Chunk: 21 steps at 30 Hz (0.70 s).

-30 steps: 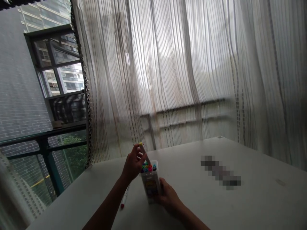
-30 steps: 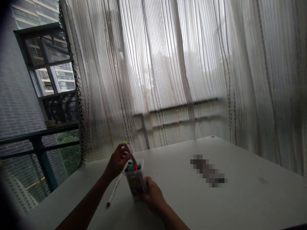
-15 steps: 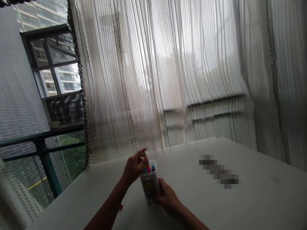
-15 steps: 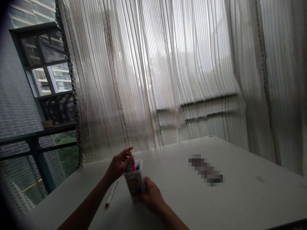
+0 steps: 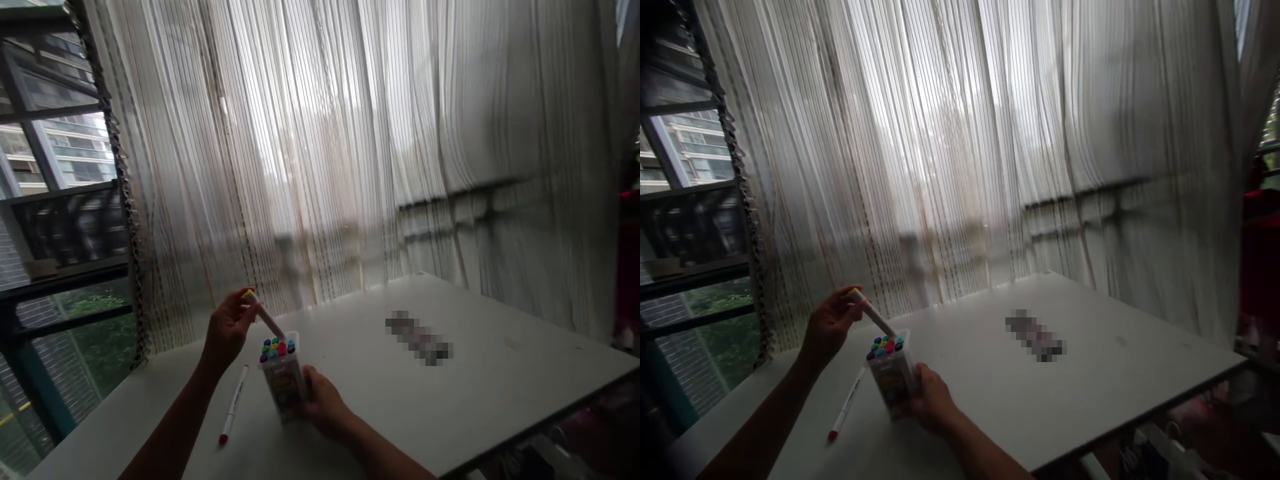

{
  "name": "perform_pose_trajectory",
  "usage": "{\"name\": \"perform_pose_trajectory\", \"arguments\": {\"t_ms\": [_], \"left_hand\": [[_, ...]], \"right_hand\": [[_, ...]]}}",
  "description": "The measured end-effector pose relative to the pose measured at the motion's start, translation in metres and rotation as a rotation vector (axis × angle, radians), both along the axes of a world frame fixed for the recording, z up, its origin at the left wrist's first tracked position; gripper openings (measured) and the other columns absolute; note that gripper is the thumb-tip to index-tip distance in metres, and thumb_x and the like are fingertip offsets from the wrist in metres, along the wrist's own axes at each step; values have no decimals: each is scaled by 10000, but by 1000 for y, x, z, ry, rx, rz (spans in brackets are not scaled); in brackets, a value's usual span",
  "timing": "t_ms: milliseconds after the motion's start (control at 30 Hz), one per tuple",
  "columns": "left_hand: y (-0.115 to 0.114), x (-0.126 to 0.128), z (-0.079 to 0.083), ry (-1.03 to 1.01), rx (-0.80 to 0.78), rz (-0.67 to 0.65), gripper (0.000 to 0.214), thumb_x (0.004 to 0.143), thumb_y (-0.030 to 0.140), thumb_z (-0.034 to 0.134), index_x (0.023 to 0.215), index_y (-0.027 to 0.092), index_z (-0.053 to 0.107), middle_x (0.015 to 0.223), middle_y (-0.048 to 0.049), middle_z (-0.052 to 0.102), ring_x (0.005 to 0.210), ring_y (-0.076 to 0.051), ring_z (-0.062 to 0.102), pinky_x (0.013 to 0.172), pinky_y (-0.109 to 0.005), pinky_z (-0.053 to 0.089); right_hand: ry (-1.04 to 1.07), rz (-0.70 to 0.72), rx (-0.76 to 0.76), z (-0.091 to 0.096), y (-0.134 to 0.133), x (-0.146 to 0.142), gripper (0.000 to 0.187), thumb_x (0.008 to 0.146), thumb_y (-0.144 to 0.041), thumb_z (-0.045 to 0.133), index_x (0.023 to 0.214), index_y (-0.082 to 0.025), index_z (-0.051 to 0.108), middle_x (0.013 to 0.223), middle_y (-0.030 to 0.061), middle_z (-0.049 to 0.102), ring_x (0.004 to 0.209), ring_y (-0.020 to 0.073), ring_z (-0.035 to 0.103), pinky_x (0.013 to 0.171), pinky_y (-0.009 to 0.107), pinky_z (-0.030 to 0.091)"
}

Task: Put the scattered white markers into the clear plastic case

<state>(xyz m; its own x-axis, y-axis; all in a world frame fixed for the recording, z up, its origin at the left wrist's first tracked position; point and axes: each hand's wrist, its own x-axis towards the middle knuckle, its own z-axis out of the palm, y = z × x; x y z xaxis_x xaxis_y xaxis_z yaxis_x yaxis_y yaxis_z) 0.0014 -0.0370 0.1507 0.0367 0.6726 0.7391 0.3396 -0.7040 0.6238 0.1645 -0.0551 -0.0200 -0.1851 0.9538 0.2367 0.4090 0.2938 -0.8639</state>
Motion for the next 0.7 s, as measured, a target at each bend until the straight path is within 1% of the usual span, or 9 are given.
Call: {"name": "perform_pose_trajectory", "arguments": {"t_ms": [67, 200, 300, 400, 533, 633, 700], "left_hand": [[0, 1, -4, 78, -19, 2, 358, 724, 357, 617, 1017, 168, 533, 712, 12, 603, 605, -137, 576, 573, -243, 477], [4, 5, -23, 182, -98, -24, 352, 739, 359, 603, 1034, 180, 534, 719, 5, 622, 650, -165, 630, 593, -257, 502], [10, 6, -38, 222, -183, -52, 322, 740, 379, 595, 989, 176, 575, 712, -6, 642, 663, -184, 650, 594, -265, 514], [13, 4, -48, 268, -224, -21, 314, 724, 394, 601, 927, 157, 638, 709, -22, 657, 642, -183, 635, 598, -270, 505], [14, 1, -51, 395, -178, 63, 329, 726, 423, 599, 881, 148, 692, 687, -32, 648, 602, -168, 568, 613, -279, 469], [13, 0, -49, 476, -136, 51, 301, 751, 421, 564, 817, 166, 710, 768, -50, 656, 656, -172, 564, 643, -279, 452], [12, 1, -47, 488, -150, 24, 301, 762, 416, 543, 782, 172, 717, 833, -64, 656, 714, -186, 582, 648, -276, 450]], "right_hand": [[3, -2, -5, 0, -1, 0, 497, 570, -279, 698, 1036, -217, 535, 1005, 34, 623, 930, 237, 549, 758, 291, 394], [4, 7, 1, -2, 1, 0, 499, 575, -297, 704, 1037, -208, 538, 995, 42, 621, 929, 241, 544, 758, 292, 394], [-4, 6, -1, -4, 2, 0, 502, 574, -298, 706, 1037, -205, 536, 993, 43, 621, 933, 243, 543, 761, 293, 395], [-17, 0, -5, -2, 1, 1, 490, 578, -293, 699, 1032, -209, 536, 995, 39, 621, 932, 239, 544, 759, 291, 394], [-23, -17, -16, 2, -2, 1, 484, 567, -286, 702, 1016, -207, 540, 968, 37, 622, 917, 240, 545, 754, 294, 388], [-19, -22, -19, 4, -4, 1, 489, 569, -288, 702, 1020, -202, 537, 944, 36, 622, 898, 237, 547, 749, 295, 385], [-16, -15, -16, 3, -4, 0, 498, 568, -291, 705, 1029, -207, 534, 939, 29, 622, 887, 231, 548, 745, 291, 383]]}}
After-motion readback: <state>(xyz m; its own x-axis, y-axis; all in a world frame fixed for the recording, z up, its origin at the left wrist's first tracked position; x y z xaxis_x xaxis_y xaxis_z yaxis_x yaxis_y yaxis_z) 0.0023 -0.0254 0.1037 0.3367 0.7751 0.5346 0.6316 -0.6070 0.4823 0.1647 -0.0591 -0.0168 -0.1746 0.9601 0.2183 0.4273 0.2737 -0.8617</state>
